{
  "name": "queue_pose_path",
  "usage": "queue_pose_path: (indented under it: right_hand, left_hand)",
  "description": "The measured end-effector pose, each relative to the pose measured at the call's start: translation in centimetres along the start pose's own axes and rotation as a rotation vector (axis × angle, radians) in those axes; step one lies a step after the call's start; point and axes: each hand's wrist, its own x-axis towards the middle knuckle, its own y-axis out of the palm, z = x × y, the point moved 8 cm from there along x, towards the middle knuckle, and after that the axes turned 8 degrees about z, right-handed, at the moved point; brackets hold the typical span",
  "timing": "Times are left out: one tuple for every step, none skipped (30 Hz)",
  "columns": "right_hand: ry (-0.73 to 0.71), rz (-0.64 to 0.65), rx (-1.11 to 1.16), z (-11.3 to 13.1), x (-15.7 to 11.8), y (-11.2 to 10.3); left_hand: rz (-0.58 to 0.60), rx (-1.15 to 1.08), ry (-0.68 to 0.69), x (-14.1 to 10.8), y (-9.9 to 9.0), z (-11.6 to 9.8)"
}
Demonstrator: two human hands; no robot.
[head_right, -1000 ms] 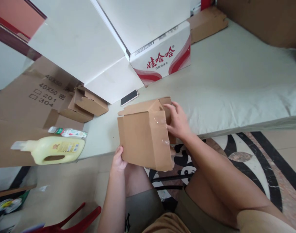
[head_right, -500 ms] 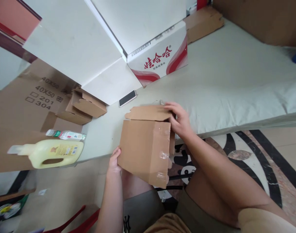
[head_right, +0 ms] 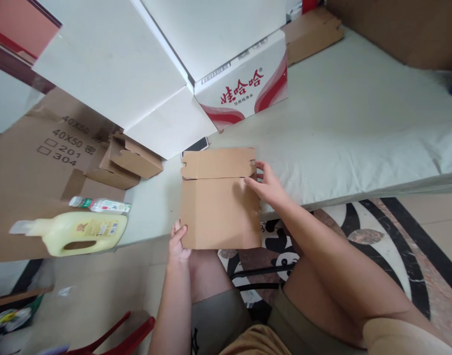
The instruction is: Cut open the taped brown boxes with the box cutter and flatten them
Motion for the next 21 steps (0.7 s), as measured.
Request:
queue_pose_path:
  right_hand:
    - [0.021, -0.008, 0.015, 0.0, -0.1, -0.2]
    - [0.045, -0.021, 0.039, 0.0, -0.2, -0.3]
    - [0.065, -0.02, 0.078, 0.0, -0.3, -0.3]
    - [0.073, 0.005, 0.133, 0.2, -0.5, -0.1]
    - [0.065, 0.057, 0.198, 0.5, -0.6, 0.3]
    - [0.042, 0.128, 0.267, 1.0, -0.7, 0.9]
    - [0.009, 0.198, 0.329, 1.5, -0.9, 1.5]
    - [-0.025, 0.259, 0.377, 2.0, -1.1, 2.0]
    - [-0.051, 0.307, 0.411, 2.4, -1.3, 2.4]
    - [-0.064, 0.345, 0.435, 2.7, -1.5, 2.7]
    - [-0.062, 0.377, 0.451, 2.7, -1.7, 3.0]
    - [-0.051, 0.399, 0.463, 2.7, -1.7, 3.2]
    - [-0.039, 0.415, 0.478, 2.6, -1.8, 3.3]
    - [-0.026, 0.431, 0.504, 2.4, -1.8, 3.4]
    - [-0.015, 0.453, 0.538, 2.4, -1.8, 3.5]
    - [-0.009, 0.484, 0.578, 2.4, -1.8, 3.6]
    - [-0.006, 0.524, 0.614, 2.5, -1.9, 3.8]
    - [-0.009, 0.569, 0.641, 2.7, -2.0, 4.0]
    - [-0.019, 0.612, 0.653, 3.0, -2.2, 4.2]
    - [-0.032, 0.643, 0.651, 3.3, -2.4, 4.4]
    - [-0.047, 0.66, 0.639, 3.6, -2.5, 4.5]
  left_hand:
    - [0.023, -0.013, -0.009, 0.0, 0.4, 0.0]
    - [0.051, -0.028, -0.02, 0.0, 0.8, 0.0]
    - [0.076, -0.045, -0.032, 0.0, 1.2, 0.0]
    - [0.092, -0.06, -0.038, 0.0, 1.5, 0.0]
    - [0.097, -0.071, -0.038, 0.1, 1.6, 0.0]
    - [0.092, -0.072, -0.036, 0.1, 1.7, 0.0]
    - [0.083, -0.061, -0.038, 0.1, 1.6, 0.0]
    - [0.074, -0.039, -0.051, 0.1, 1.5, 0.2]
    - [0.062, -0.008, -0.079, 0.1, 1.4, 0.5]
    - [0.05, 0.025, -0.118, 0.1, 1.2, 0.9]
    - [0.036, 0.051, -0.16, 0.1, 0.9, 1.3]
    - [0.023, 0.062, -0.195, 0.1, 0.7, 1.7]
    - [0.01, 0.057, -0.21, 0.1, 0.6, 1.9]
    - [-0.003, 0.034, -0.2, 0.2, 0.5, 2.0]
    - [-0.017, -0.004, -0.17, 0.4, 0.5, 1.8]
    - [-0.032, -0.052, -0.13, 0.6, 0.5, 1.6]
    - [-0.051, -0.103, -0.09, 0.8, 0.5, 1.3]
    - [-0.07, -0.15, -0.058, 1.1, 0.5, 1.0]
    - [-0.087, -0.185, -0.029, 1.4, 0.7, 0.7]
    - [-0.096, -0.205, -0.008, 1.8, 0.9, 0.3]
    - [-0.096, -0.208, 0.008, 2.2, 1.3, 0.0]
